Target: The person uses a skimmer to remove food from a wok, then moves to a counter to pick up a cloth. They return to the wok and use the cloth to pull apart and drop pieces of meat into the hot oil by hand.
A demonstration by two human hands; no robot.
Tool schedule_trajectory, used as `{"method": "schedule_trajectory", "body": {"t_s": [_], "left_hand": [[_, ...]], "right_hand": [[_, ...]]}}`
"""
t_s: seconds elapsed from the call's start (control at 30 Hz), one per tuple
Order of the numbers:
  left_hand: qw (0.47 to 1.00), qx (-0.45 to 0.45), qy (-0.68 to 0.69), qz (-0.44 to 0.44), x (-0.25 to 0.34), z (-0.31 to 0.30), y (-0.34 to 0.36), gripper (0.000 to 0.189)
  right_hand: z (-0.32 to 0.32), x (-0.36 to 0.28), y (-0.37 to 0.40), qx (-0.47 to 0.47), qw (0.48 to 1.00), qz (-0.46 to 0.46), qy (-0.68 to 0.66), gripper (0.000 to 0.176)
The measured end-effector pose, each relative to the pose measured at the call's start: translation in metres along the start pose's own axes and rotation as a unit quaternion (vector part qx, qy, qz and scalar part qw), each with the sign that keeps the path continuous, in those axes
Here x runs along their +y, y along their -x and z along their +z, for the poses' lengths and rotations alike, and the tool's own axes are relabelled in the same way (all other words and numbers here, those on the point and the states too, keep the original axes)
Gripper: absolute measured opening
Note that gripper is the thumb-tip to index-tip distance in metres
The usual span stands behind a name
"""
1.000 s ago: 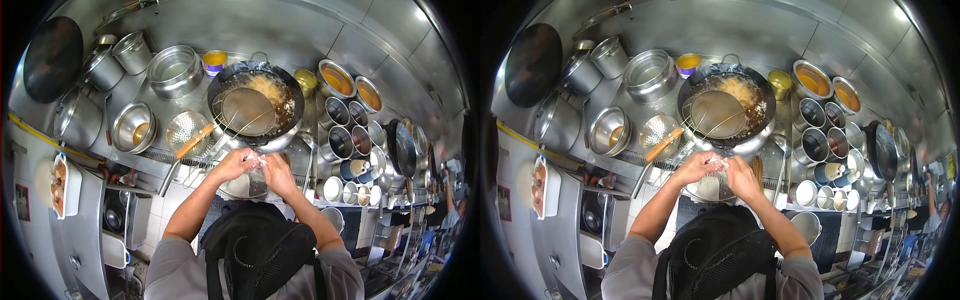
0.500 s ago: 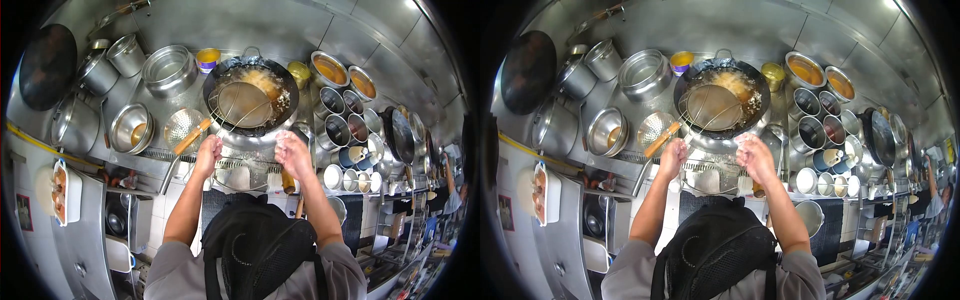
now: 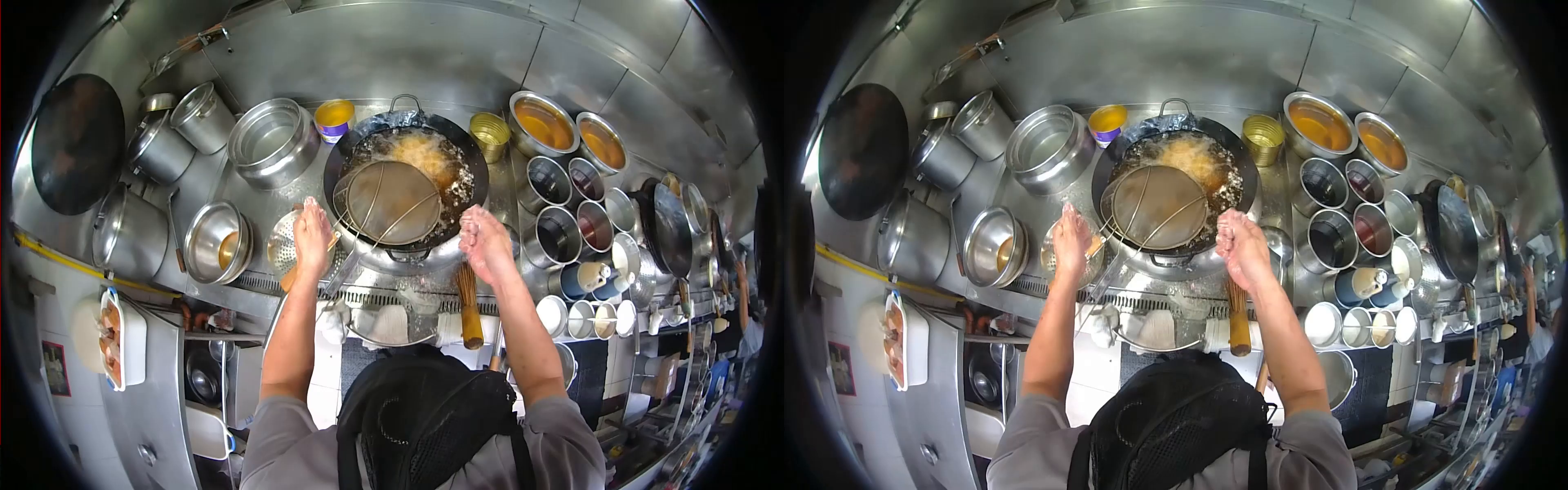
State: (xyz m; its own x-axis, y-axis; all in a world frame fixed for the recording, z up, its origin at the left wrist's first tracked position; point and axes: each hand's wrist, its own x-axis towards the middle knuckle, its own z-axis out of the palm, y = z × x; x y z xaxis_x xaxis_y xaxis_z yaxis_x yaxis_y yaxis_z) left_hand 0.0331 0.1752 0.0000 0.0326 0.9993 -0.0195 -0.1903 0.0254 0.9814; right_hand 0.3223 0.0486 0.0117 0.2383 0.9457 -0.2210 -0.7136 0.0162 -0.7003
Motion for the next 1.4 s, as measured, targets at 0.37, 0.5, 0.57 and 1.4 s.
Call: {"method": "schedule_trajectory", "body": {"t_s": [0.37,0.5,0.57,1.4], "left_hand": [[0.940,-0.078,-0.329,0.051,-0.016,0.051,-0.169,0.030],[0.848,-0.102,-0.509,0.107,-0.047,0.068,-0.209,0.034],[0.819,-0.125,-0.555,0.078,-0.029,0.090,-0.196,0.035],[0.722,0.063,-0.439,0.532,0.240,0.006,-0.074,0.035]], "right_hand": [[-0.023,-0.047,-0.166,0.083,0.836,-0.283,0.462,0.049],[-0.049,-0.039,-0.204,0.035,0.750,-0.288,0.595,0.027],[-0.047,-0.031,-0.200,0.060,0.689,-0.261,0.674,0.024],[0.124,-0.229,0.033,0.087,0.631,-0.518,0.571,0.032]]}}
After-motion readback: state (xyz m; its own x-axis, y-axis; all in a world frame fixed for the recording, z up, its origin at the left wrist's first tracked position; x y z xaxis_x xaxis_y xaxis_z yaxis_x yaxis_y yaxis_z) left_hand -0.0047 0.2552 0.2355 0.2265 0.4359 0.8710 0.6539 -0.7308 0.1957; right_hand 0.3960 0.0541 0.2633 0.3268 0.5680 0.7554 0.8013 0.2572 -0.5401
